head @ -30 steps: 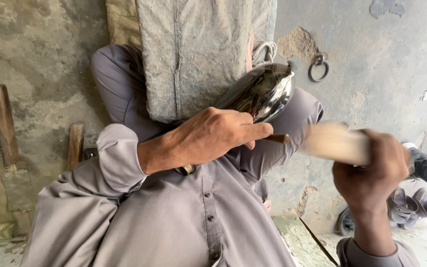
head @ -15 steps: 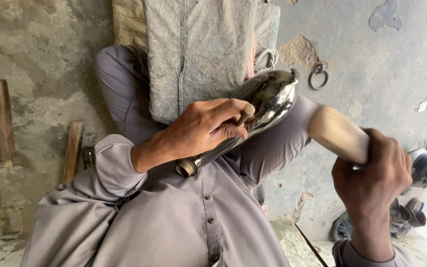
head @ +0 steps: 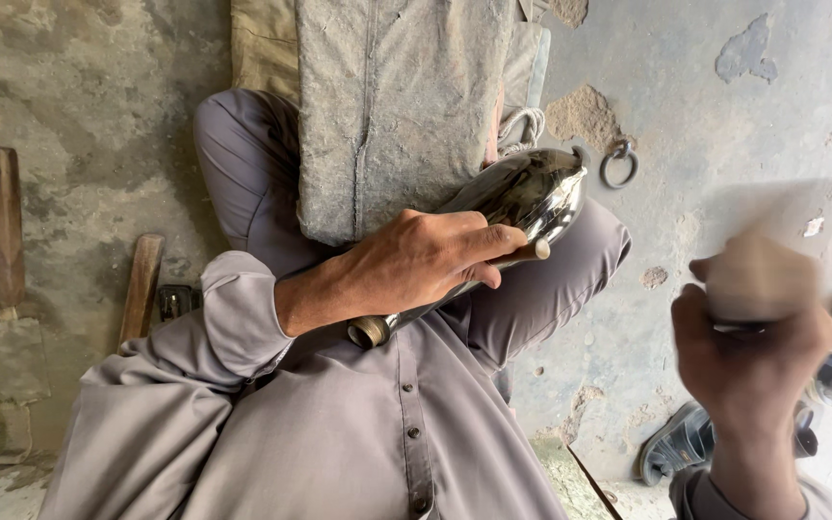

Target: The person sits on the floor and uses a wooden mallet to repeatedly strike a small metal punch held against a silver metal vessel. They methodically create a pattern of indentations along the side of the vessel.

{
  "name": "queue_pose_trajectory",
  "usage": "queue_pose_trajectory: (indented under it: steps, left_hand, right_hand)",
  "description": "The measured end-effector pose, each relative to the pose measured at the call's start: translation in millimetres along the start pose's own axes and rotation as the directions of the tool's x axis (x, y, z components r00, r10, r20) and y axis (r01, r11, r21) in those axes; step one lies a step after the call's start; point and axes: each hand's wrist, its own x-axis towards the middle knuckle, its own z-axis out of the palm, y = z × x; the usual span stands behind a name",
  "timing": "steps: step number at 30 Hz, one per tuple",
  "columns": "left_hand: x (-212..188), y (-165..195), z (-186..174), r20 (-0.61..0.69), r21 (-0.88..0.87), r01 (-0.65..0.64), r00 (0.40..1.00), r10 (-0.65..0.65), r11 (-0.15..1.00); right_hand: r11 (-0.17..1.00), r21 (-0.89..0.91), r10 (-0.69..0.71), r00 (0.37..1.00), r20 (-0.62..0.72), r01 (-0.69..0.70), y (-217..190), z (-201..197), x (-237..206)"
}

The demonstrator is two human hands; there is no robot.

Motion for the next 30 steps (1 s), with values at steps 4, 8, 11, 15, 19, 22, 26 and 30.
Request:
queue_pose_trajectory:
  steps: [4,8,11,15,19,22,26,30]
  left_hand:
    - [-4.1,1.7,3.0,-0.039,-0.025,-0.011,0.999,0.01,1.0]
    - [-9.3,0.6,12.2,-0.106,0.029,0.052,0.993,-0.048,0.998]
    - [-17.2,3.5,17.7,-0.171,0.037,0.125,0.978,-0.117,0.991]
    - [-33.6,10.5,23.0,-0.284,0.027,0.16,0.948,-0.146,0.987]
    - [-48.6,8.6,35.0,-0.373,-0.083,0.134,0.915,-0.155,0.988]
    - [-58.4,-0.5,43.3,-0.368,0.04,0.08,0.928,-0.06,0.996]
    - [-67.7,-6.6,48.7,-0.343,0.036,0.087,0.937,-0.07,0.996]
    - [-66.0,-2.2,46.4,-0.351,0.007,0.089,0.933,-0.081,0.996]
  right_hand:
    - [0.943,0.307,0.118,0.992,0.049,-0.127,-9.7,6.2,16.9]
    - [0.988,-0.119,-0.097,0.994,0.055,0.103,-21.0,4.1,33.1]
    - [0.997,0.06,0.038,0.991,0.126,-0.046,-26.6,-5.9,39.6]
    - [0.887,-0.377,-0.197,0.956,0.215,0.268,-30.8,-16.4,46.4]
    - [0.937,-0.221,-0.251,0.962,0.107,0.269,-42.5,-18.6,49.8]
    - [0.831,-0.407,-0.397,0.917,0.043,0.379,-56.5,-19.1,49.8]
    - [0.786,-0.48,-0.333,0.92,0.205,0.391,-67.3,-28.6,48.3]
    - [0.785,-0.486,-0.307,0.922,0.235,0.385,-65.2,-34.3,43.4]
